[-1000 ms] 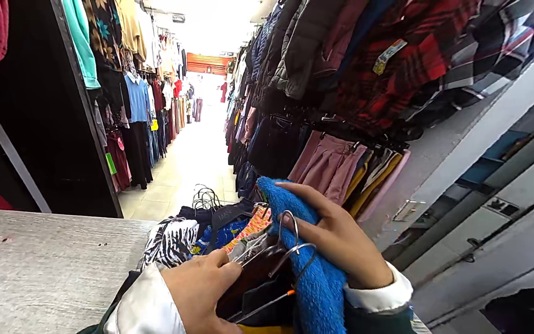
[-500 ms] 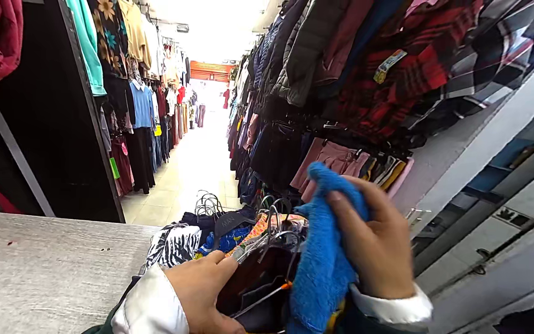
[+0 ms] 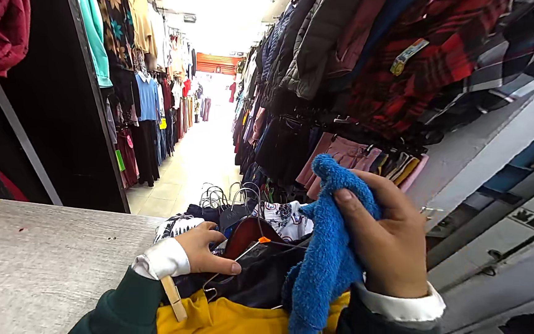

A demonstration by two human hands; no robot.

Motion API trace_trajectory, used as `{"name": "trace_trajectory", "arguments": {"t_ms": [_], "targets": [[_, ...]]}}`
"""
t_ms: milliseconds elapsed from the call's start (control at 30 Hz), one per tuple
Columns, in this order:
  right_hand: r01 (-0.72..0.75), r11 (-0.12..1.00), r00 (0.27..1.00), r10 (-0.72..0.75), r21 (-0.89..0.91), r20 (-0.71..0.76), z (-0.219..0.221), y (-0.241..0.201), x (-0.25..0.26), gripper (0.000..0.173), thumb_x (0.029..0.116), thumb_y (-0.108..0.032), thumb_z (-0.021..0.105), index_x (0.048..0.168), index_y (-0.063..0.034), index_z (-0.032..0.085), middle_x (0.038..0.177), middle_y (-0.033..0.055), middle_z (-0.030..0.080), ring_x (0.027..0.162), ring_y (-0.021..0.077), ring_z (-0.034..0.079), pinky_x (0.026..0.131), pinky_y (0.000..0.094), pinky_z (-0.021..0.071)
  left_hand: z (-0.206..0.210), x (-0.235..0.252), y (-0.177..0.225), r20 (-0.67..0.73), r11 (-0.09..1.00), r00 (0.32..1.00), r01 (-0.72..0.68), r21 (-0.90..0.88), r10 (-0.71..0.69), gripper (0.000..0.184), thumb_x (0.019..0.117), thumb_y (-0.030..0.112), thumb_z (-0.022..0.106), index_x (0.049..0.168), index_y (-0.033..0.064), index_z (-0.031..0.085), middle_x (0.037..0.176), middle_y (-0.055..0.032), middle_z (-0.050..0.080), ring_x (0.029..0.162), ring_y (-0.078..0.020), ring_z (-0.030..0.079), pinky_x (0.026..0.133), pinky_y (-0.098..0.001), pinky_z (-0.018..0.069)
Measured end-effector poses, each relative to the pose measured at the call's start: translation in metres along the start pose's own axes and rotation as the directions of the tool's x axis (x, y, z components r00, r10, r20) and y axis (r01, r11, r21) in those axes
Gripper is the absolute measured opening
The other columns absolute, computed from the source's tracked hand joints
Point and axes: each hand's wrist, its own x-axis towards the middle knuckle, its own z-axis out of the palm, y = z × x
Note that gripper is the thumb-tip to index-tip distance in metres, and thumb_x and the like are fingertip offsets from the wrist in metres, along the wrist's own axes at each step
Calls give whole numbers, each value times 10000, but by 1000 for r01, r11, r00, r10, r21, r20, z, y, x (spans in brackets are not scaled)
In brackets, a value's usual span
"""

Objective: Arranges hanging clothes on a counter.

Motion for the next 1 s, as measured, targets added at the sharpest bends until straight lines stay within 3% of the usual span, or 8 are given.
{"name": "trace_trajectory", "arguments": {"t_ms": [100, 200, 333, 467, 633, 733, 900, 1000], "targets": [[4, 1000, 1000, -4, -3, 1, 1, -3, 3, 336, 997, -358, 622, 1269, -164, 660, 1057, -44, 719, 869, 26, 692, 743, 243, 603, 0, 1, -2, 17, 999, 1000, -21, -26, 21, 729, 906, 517, 725, 1414, 17, 573, 1598, -263, 336, 1378, -368, 463, 1106, -529, 394], [-23, 999, 1000, 23, -25, -5, 3, 4, 1, 347, 1013, -363, 598, 1311, -190, 639, 1070, -26, 717, 865, 65, 701, 735, 285, 608, 0, -1, 2, 20, 998, 1000, -12, -62, 13, 715, 896, 496, 745, 1402, 19, 578, 1592, -245, 356, 1423, -354, 427, 1138, -522, 375], [-39, 999, 999, 39, -28, -9, 4, 7, -1, 357, 1020, -369, 590, 1334, -202, 626, 1075, -20, 717, 862, 81, 706, 729, 296, 612, -2, 0, -1, 69, 999, 997, -13, -30, 15, 734, 930, 538, 684, 1427, 20, 536, 1421, -275, 531, 1311, -395, 522, 1090, -594, 392], [-55, 998, 999, 55, -34, -1, 6, 7, -1, 358, 1016, -378, 592, 1329, -209, 629, 1063, -16, 718, 849, 88, 707, 719, 309, 613, -3, -1, 0, 104, 1000, 994, 14, -24, -11, 737, 955, 529, 660, 1476, 36, 490, 1452, -280, 507, 1325, -407, 516, 1098, -595, 386], [-70, 997, 998, 70, -15, -2, 4, 11, 0, 365, 1017, -380, 586, 1338, -211, 622, 1067, -17, 717, 856, 87, 706, 732, 305, 610, 0, -12, 19, 36, 999, 999, -31, 10, 30, 722, 906, 473, 744, 1405, -12, 552, 1426, -264, 517, 1305, -377, 521, 1089, -541, 407], [-67, 998, 997, 68, 11, -48, 1, 9, 1, 358, 1019, -351, 591, 1345, -205, 612, 1082, -23, 709, 866, 73, 702, 749, 282, 610, 8, -22, 31, 6, 991, 992, -127, 39, 127, 685, 872, 425, 786, 1342, -33, 591, 1397, -268, 527, 1257, -378, 552, 1046, -529, 453], [-7, 999, 998, 9, 51, -58, -9, 0, 2, 403, 1013, -344, 605, 1383, -184, 590, 1198, -15, 690, 976, 95, 700, 823, 296, 613, 22, -37, 50, 42, 949, 962, -274, 154, 271, 654, 856, 363, 816, 1296, -77, 616, 1375, -320, 531, 1259, -437, 560, 1039, -547, 472], [17, 1000, 993, -15, -14, 119, -12, -2, 1, 497, 983, -429, 614, 1435, -225, 574, 1302, -12, 656, 1104, 135, 670, 898, 372, 596, 28, -42, 62, 118, 935, 958, -282, 216, 262, 599, 870, 253, 818, 1320, -81, 609, 1429, -343, 488, 1346, -487, 481, 1101, -579, 415]]}}
